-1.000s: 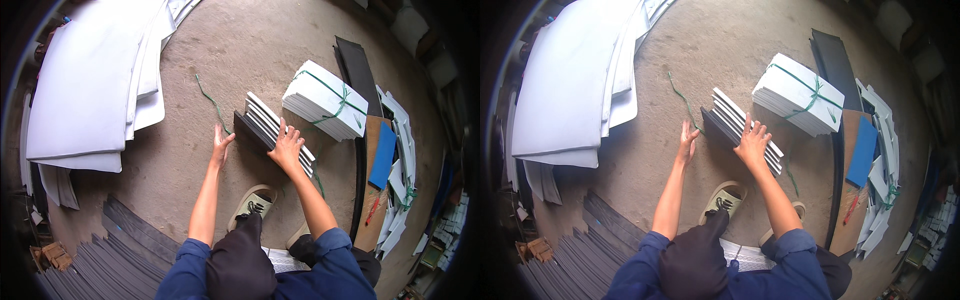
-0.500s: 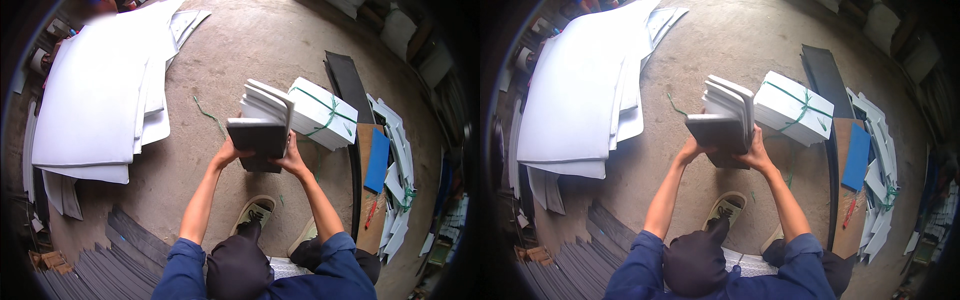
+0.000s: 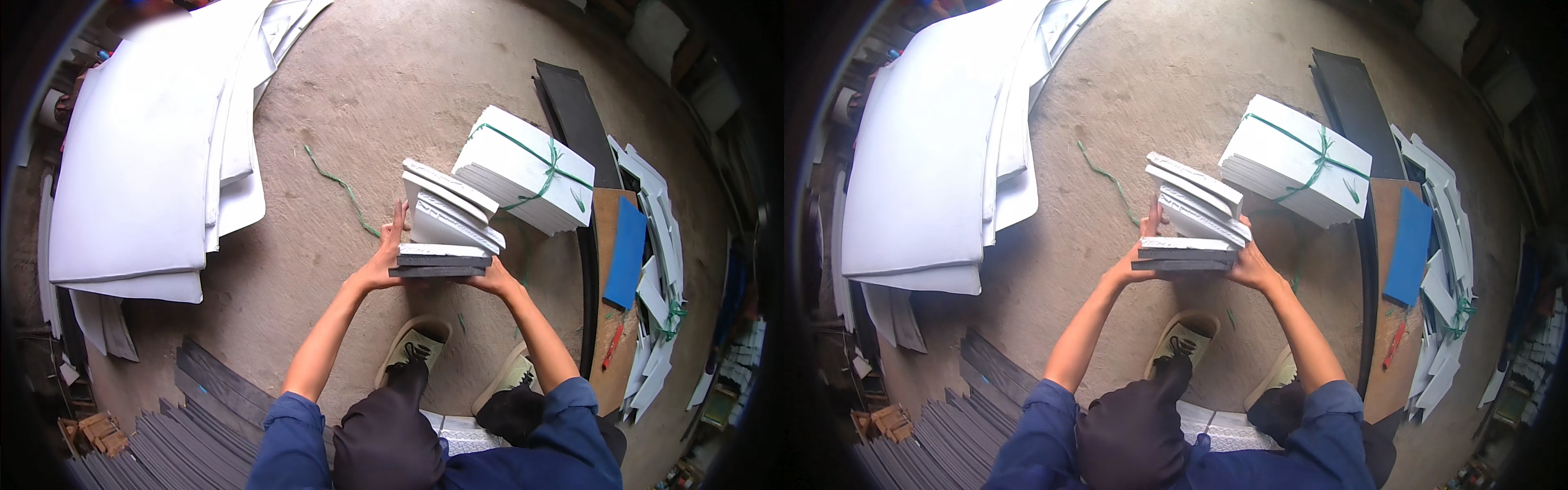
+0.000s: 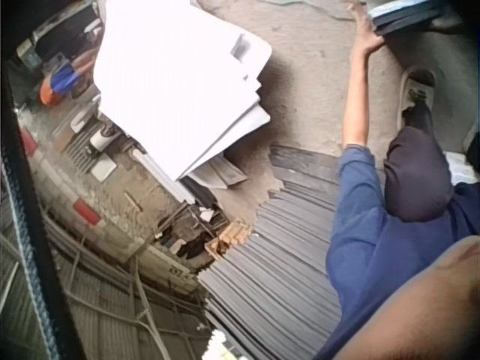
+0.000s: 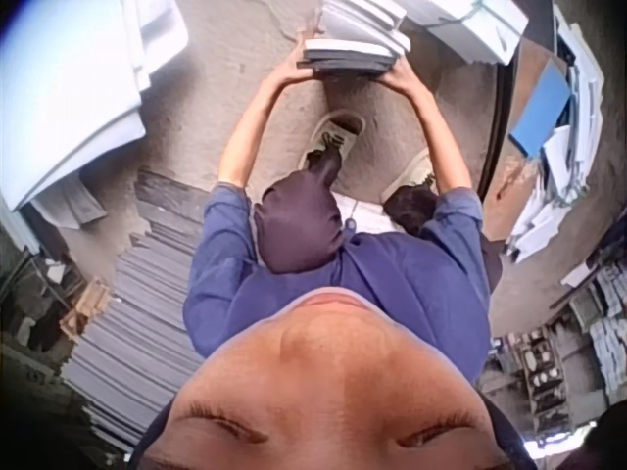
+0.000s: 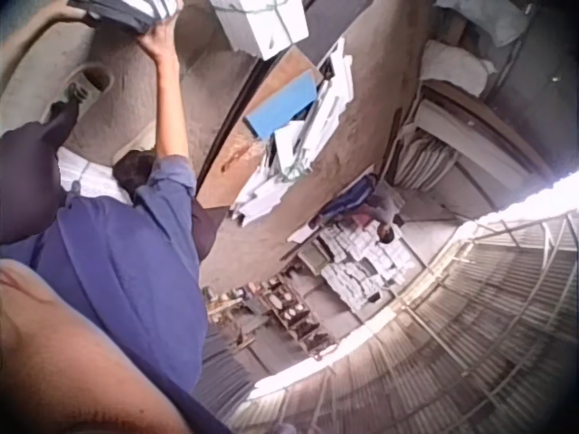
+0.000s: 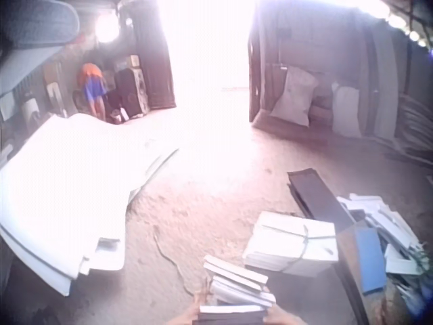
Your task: The person sits on the floor and ties stacks of white and black rectangular boards with green plastic strapping. They wrap the strapping around each stack, tie knots, and trim excess strapping with a utility knife. The finished bundles are placed on the floor.
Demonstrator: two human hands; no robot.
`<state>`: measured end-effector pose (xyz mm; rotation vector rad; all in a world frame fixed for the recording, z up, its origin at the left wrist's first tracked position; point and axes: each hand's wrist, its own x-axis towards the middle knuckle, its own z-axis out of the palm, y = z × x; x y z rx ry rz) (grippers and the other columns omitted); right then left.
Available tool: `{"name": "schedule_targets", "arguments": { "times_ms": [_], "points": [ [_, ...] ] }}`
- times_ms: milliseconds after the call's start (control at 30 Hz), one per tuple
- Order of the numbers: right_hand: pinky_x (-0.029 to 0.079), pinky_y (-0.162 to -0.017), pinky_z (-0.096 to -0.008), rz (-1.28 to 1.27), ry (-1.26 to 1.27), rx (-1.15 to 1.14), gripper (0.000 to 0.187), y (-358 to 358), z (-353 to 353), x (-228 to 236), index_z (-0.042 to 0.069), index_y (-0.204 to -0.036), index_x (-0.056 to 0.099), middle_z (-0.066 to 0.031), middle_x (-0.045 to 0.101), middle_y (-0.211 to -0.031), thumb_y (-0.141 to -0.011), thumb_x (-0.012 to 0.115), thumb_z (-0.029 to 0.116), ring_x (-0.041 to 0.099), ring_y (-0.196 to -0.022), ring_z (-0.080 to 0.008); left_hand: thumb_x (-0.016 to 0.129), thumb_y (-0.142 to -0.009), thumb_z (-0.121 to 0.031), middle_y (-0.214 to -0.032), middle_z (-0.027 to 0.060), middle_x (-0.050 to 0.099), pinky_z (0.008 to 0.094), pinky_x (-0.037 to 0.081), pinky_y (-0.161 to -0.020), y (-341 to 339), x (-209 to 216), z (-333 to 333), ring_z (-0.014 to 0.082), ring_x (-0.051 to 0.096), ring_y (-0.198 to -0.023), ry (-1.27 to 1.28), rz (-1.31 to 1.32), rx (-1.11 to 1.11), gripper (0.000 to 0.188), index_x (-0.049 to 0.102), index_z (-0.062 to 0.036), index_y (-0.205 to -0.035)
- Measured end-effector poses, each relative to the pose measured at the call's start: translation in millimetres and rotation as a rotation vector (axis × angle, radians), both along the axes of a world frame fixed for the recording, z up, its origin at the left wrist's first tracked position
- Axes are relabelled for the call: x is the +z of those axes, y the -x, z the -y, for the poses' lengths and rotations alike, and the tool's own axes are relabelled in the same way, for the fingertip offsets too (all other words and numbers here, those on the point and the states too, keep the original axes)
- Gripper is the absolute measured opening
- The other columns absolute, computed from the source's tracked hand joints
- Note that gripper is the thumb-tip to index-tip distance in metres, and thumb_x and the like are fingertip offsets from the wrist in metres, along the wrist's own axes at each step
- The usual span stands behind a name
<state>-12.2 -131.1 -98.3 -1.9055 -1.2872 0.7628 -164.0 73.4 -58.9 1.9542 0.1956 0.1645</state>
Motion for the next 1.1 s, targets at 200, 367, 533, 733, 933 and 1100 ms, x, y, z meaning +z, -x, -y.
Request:
{"name": "schedule_targets", "arguments": {
  "times_ms": [200,367,533,733,933,1100],
  "points": [
    [0.039,-0.091,-0.0342,-0.038,-0.237,-0.175,0.075,-1,-13,14,0.001,-0.119,0.044,-0.0134,0.052,-0.115,-0.058,0.081,0.025,0.049,-0.106,-0.0236,0.084,-0.04,-0.036,-0.13,0.0181,0.019,0.0408,0.018,-0.105,-28,-8,-11,0.0333,0.015,-0.125,0.12,0.021,0.035,0.127,0.009,-0.0008,-0.136],
    [0.031,-0.099,-0.0342,0.056,-0.284,-0.148,0.115,-5,-16,43,0.003,-0.134,0.006,-0.0178,0.034,-0.128,-0.053,0.083,0.026,0.038,-0.117,-0.0277,0.08,-0.052,-0.017,-0.115,0.011,0.046,0.0376,0.038,-0.091,-29,-6,-15,0.023,0.042,-0.108,0.177,0.01,0.017,0.075,0.045,-0.0024,-0.117],
    [0.025,-0.103,-0.0354,-0.252,-0.178,-0.214,0.12,7,-33,117,0.006,-0.136,-0.004,-0.0173,0.029,-0.131,-0.054,0.082,0.023,0.029,-0.123,-0.0265,0.074,-0.062,-0.014,-0.112,0.0089,0.052,0.0349,0.04,-0.09,-19,41,-6,0.0208,0.049,-0.104,0.55,-0.068,0.055,0.062,0.048,-0.003,-0.117],
    [0.021,-0.105,-0.0377,-0.069,0.008,-0.276,0.115,8,-39,140,0.008,-0.137,0.005,-0.0228,0.023,-0.135,-0.052,0.08,0.028,0.025,-0.126,-0.0348,0.069,-0.071,-0.026,-0.129,0.0111,0.039,0.0336,0.028,-0.1,-5,24,10,0.0209,0.034,-0.12,1.089,-0.093,0.063,0.075,0.031,-0.0034,-0.132],
    [0.033,-0.084,-0.0536,0.39,0.476,-0.517,0.115,25,-61,109,0.014,-0.138,0.009,-0.0203,0.039,-0.112,-0.049,0.08,0.028,0.039,-0.106,-0.0372,0.068,-0.073,-0.031,-0.122,0.0113,0.039,0.038,0.027,-0.099,6,-59,-8,0.0261,0.033,-0.118,0.33,-0.018,0.567,0.064,0.04,-0.008,-0.125],
    [0.035,-0.078,-0.055,0.617,0.564,-0.555,0.125,30,-54,44,0.009,-0.138,0.001,-0.0199,0.035,-0.114,-0.047,0.081,0.035,0.037,-0.105,-0.0364,0.072,-0.066,-0.022,-0.116,0.0116,0.038,0.042,0.031,-0.094,16,-80,12,0.0298,0.032,-0.113,-0.462,-0.182,0.224,0.056,0.048,-0.0121,-0.115]
  ]
}}
